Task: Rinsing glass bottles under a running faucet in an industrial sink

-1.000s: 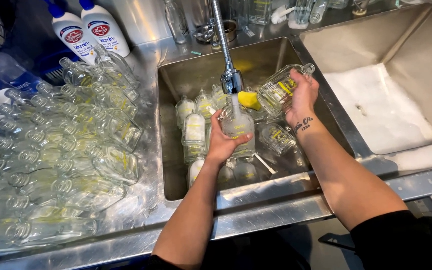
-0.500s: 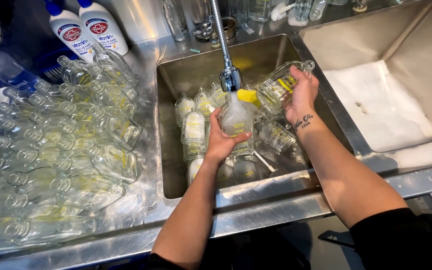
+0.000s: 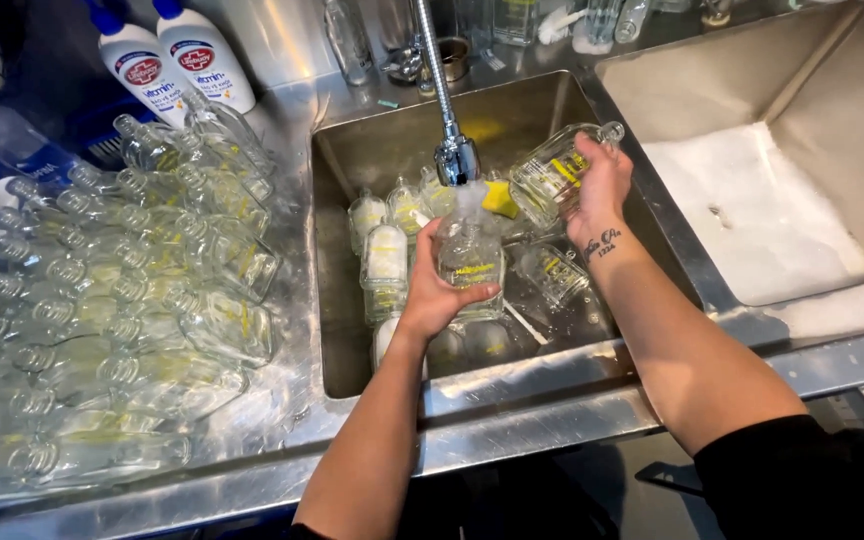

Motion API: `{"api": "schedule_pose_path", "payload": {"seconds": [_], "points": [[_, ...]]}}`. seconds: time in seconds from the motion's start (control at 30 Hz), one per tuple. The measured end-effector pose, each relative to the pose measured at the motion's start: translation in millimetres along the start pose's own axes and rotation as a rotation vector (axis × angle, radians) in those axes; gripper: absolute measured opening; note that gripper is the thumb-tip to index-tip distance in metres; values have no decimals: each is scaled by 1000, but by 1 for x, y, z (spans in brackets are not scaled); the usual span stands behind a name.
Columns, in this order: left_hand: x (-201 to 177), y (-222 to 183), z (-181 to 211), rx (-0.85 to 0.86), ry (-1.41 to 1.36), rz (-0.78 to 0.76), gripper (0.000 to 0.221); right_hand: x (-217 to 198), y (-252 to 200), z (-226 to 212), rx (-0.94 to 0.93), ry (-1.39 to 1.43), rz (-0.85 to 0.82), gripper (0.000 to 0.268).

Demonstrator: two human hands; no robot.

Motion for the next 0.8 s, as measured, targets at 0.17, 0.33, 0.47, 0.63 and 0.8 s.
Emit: {"api": "schedule_pose_path", "payload": {"seconds": [0.17, 0.33, 0.47, 0.63, 0.8], "points": [[7, 1, 14, -84, 13, 6, 112, 3, -13, -12, -3, -3, 2, 56], [9, 31, -13, -213, 249, 37, 119, 0, -13, -25, 1, -17, 23, 56], [25, 83, -67, -259, 1166, -227, 119, -17, 18, -12, -53, -77, 46, 50], [71, 52, 18, -221, 1865, -738, 55, -3, -46, -65, 146, -67, 91, 44], [55, 38, 2, -7, 2096, -935, 51, -5, -44, -52, 73, -109, -61, 28]]}}
Point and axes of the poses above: each hand's wrist, its own y-axis towards the middle knuckle, its own x-axis out of the palm, z = x × y, the point moved 1 cm from there along y, towards the middle knuckle, and after that the axes turned 11 degrees about -y, right-handed, at the moved point
